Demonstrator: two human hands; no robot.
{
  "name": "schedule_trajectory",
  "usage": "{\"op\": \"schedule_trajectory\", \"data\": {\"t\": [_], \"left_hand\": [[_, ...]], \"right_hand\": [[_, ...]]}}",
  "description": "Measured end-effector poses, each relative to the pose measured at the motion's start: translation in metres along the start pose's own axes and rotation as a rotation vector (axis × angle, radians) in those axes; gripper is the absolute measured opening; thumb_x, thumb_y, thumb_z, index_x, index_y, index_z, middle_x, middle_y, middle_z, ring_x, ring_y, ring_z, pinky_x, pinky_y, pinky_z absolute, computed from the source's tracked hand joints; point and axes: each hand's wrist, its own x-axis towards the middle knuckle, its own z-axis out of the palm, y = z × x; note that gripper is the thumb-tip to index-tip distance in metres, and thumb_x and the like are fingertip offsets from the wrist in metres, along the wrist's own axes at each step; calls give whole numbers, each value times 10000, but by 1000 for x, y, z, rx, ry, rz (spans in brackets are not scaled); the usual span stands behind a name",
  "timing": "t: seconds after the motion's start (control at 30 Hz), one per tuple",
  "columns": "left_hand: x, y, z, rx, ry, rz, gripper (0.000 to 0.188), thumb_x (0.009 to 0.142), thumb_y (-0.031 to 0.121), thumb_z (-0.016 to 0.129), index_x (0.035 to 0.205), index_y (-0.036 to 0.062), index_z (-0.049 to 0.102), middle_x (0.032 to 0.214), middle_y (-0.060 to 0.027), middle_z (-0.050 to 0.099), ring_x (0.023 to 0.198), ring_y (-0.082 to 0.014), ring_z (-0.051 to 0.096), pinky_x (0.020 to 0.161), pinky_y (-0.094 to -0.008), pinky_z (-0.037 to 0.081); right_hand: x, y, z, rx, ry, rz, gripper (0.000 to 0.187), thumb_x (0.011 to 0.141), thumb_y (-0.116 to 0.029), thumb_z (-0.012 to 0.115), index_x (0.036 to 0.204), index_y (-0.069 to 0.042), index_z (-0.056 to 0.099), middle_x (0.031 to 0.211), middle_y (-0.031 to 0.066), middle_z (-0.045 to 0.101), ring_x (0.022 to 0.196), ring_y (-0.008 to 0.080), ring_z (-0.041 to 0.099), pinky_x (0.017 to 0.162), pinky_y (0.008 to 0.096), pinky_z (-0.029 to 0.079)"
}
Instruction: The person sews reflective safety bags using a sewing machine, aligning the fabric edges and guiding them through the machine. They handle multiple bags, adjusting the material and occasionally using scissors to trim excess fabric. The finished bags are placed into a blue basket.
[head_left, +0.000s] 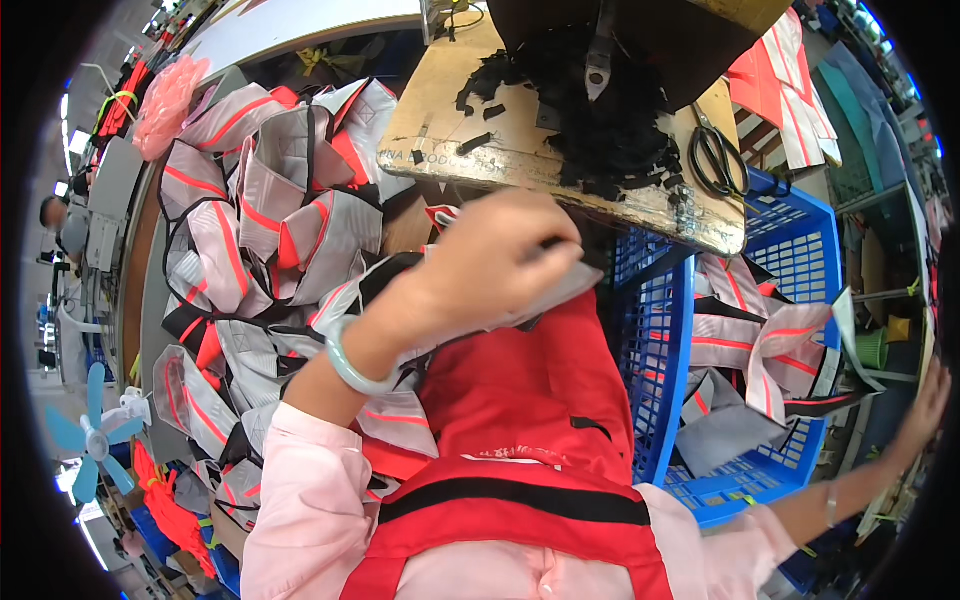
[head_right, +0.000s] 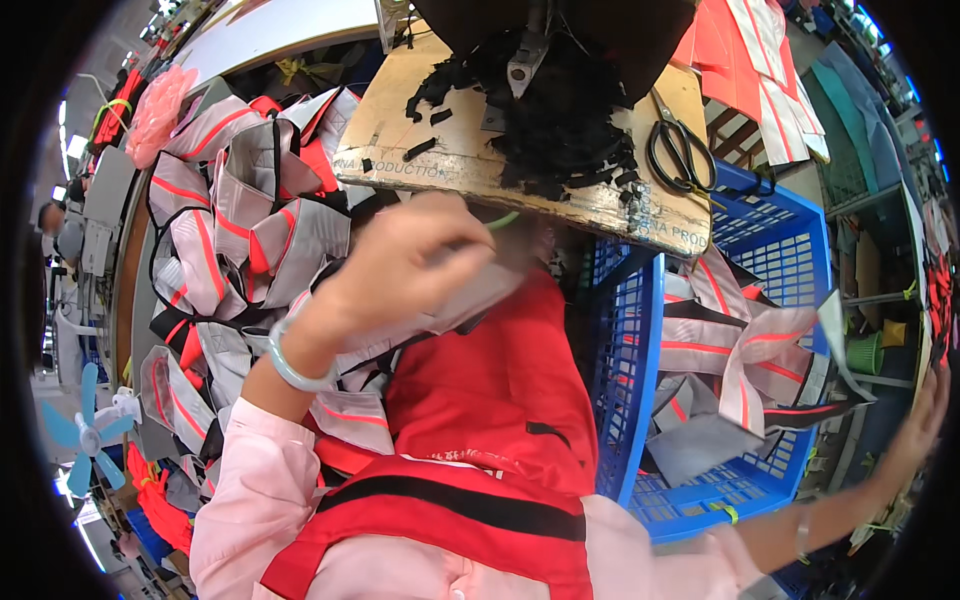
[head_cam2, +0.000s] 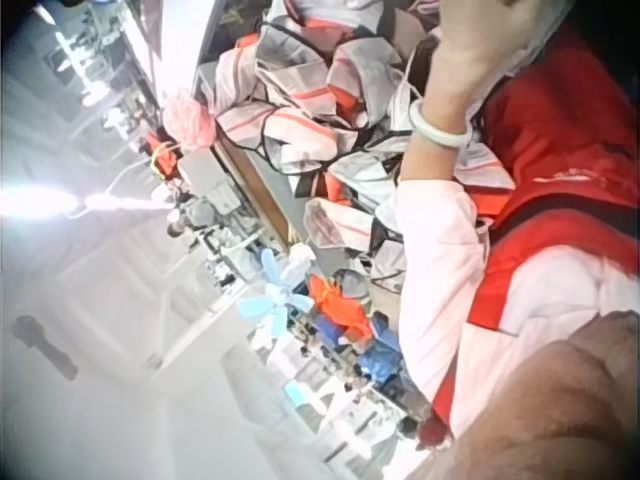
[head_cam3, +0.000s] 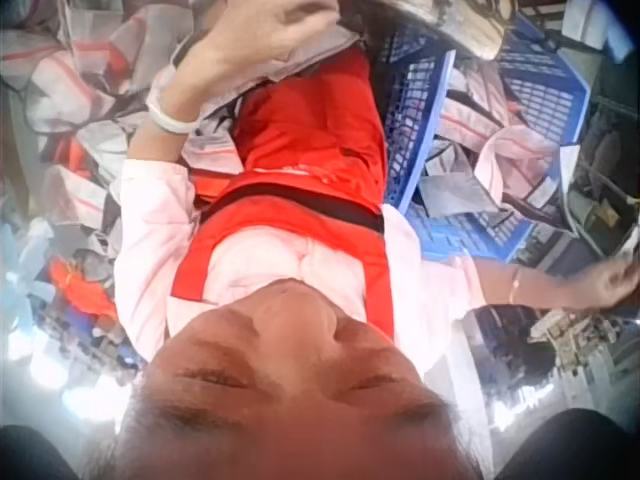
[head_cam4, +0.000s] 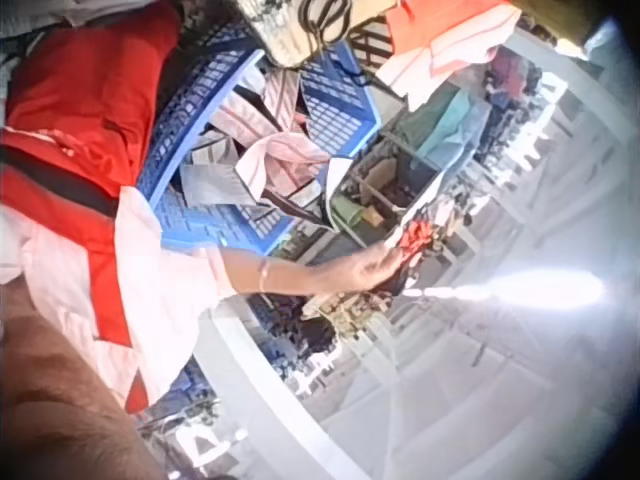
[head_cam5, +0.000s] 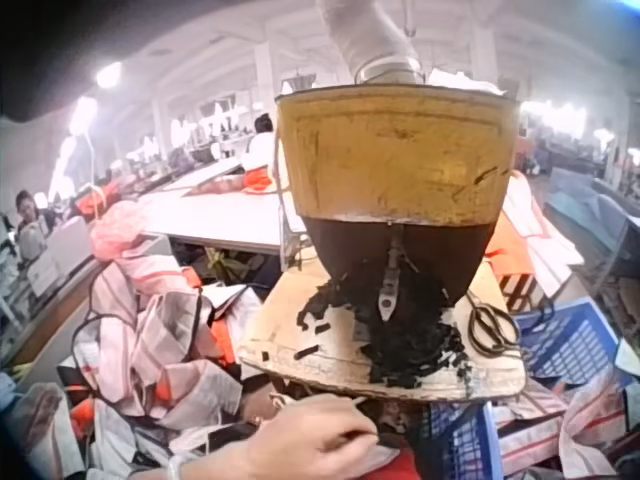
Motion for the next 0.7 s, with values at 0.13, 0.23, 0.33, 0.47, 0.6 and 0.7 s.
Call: {"op": "schedule_trajectory", "data": {"t": [0.13,0.23,0.33,0.47,0.6,0.7], "left_hand": [[-28,32,56,433,-152,346,109,701,144,617,692,96,520,698,-63,481,676,-224,511,601,-352,403],[-46,40,74,421,-73,479,75,699,150,569,716,81,544,718,-48,488,696,-200,523,620,-331,426],[-67,35,85,406,-53,552,91,707,147,560,741,62,563,743,-54,505,720,-198,538,653,-338,453],[-78,36,77,154,-127,669,131,755,87,609,865,17,607,894,-113,600,862,-247,604,784,-369,499],[-56,30,5,-68,-1,360,179,849,106,624,981,-15,624,1060,-142,630,999,-320,608,870,-385,498],[-28,-13,-35,-28,-394,35,293,888,201,597,1077,-23,626,1115,-169,630,1037,-337,594,907,-395,473]], "right_hand": [[-82,-211,155,934,-982,-194,354,954,-246,440,1063,-1,671,1046,125,657,1006,175,597,928,320,427],[-122,-263,207,956,-1625,-113,268,969,-251,496,886,-50,652,915,25,641,811,102,562,719,268,448],[-134,-275,215,1156,-1911,70,196,945,-242,554,888,-66,619,869,-33,602,760,42,513,668,222,423],[-165,-286,206,1337,-1845,380,234,884,-199,639,1042,-37,579,895,-40,577,796,27,504,693,203,421],[-179,-273,205,1438,-1682,206,293,870,-102,579,1142,5,555,1008,0,576,906,71,517,772,247,451],[-157,-281,180,1193,-1653,-233,287,829,-80,545,1102,6,569,899,107,622,802,185,610,725,319,487]]}}
